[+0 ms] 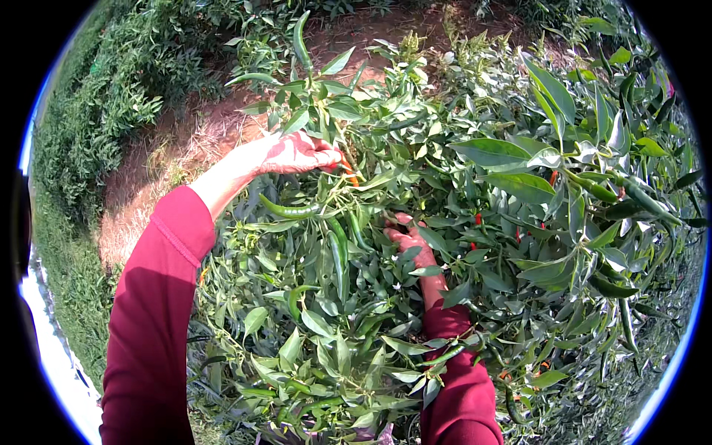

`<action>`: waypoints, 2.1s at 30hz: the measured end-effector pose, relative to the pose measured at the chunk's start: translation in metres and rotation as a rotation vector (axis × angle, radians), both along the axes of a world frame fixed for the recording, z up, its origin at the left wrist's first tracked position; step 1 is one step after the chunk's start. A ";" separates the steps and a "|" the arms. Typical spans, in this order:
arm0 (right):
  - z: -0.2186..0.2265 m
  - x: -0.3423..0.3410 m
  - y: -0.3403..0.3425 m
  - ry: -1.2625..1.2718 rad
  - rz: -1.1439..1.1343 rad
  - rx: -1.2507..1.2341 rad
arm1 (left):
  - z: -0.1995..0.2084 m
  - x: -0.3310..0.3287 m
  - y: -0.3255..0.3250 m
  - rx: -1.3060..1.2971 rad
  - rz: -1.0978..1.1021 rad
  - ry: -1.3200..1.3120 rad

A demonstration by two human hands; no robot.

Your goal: The person harvests ripe red chili peppers from green plants in an outdoor field. They use both hands to pluck the peppers and place them into a yellow bucket on the ground.

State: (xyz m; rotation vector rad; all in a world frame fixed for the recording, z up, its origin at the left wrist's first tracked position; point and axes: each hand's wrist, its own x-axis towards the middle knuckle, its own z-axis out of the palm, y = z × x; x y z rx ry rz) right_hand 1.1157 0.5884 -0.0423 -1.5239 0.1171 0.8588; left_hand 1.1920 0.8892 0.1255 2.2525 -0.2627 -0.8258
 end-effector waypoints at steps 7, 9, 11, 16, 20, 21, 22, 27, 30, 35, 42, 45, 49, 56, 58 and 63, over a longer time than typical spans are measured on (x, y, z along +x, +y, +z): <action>-0.021 -0.009 -0.011 0.239 -0.180 0.472 | 0.020 -0.011 -0.013 -0.014 0.033 0.132; -0.024 -0.004 -0.014 0.363 -0.148 0.548 | 0.020 -0.014 -0.013 0.037 0.035 0.225; -0.018 -0.003 -0.011 0.391 -0.159 0.592 | 0.023 -0.017 -0.011 0.024 0.056 0.247; -0.030 -0.005 -0.006 0.495 -0.258 0.518 | 0.008 -0.023 -0.015 -0.030 -0.015 -0.038; -0.021 0.003 0.010 0.876 -0.352 0.656 | 0.004 -0.030 -0.008 0.043 -0.010 -0.316; -0.021 0.001 0.004 0.805 -0.496 0.613 | -0.001 -0.028 -0.018 -0.025 0.000 -0.323; -0.015 -0.003 -0.016 0.711 -0.524 0.556 | -0.007 -0.027 -0.026 -0.093 0.010 -0.327; -0.030 0.003 0.009 0.552 -0.227 0.529 | -0.032 -0.030 -0.001 0.070 0.025 -0.377; -0.054 0.005 -0.006 0.356 -0.231 0.570 | -0.031 -0.029 -0.015 0.027 0.166 -0.359; -0.002 0.013 0.014 -0.191 0.244 -0.009 | -0.027 -0.037 -0.014 0.195 0.200 -0.381; 0.074 0.027 0.005 -0.488 0.081 -0.285 | -0.038 -0.045 0.015 0.077 0.671 -0.771; 0.097 0.029 -0.025 -0.727 -0.274 -0.290 | -0.017 -0.051 0.021 -0.064 0.880 -0.605; 0.175 0.023 -0.070 -0.513 -0.642 0.061 | 0.013 -0.056 -0.012 -0.236 0.887 -0.389; 0.232 0.013 -0.126 -0.280 -0.754 0.639 | 0.100 -0.051 -0.115 -0.295 0.332 0.073; 0.251 0.008 -0.124 -0.215 -0.669 0.602 | 0.077 -0.044 -0.128 -0.287 0.181 -0.161; 0.249 0.001 -0.143 -0.327 -0.361 -0.082 | 0.065 -0.012 -0.198 -0.238 0.062 -0.553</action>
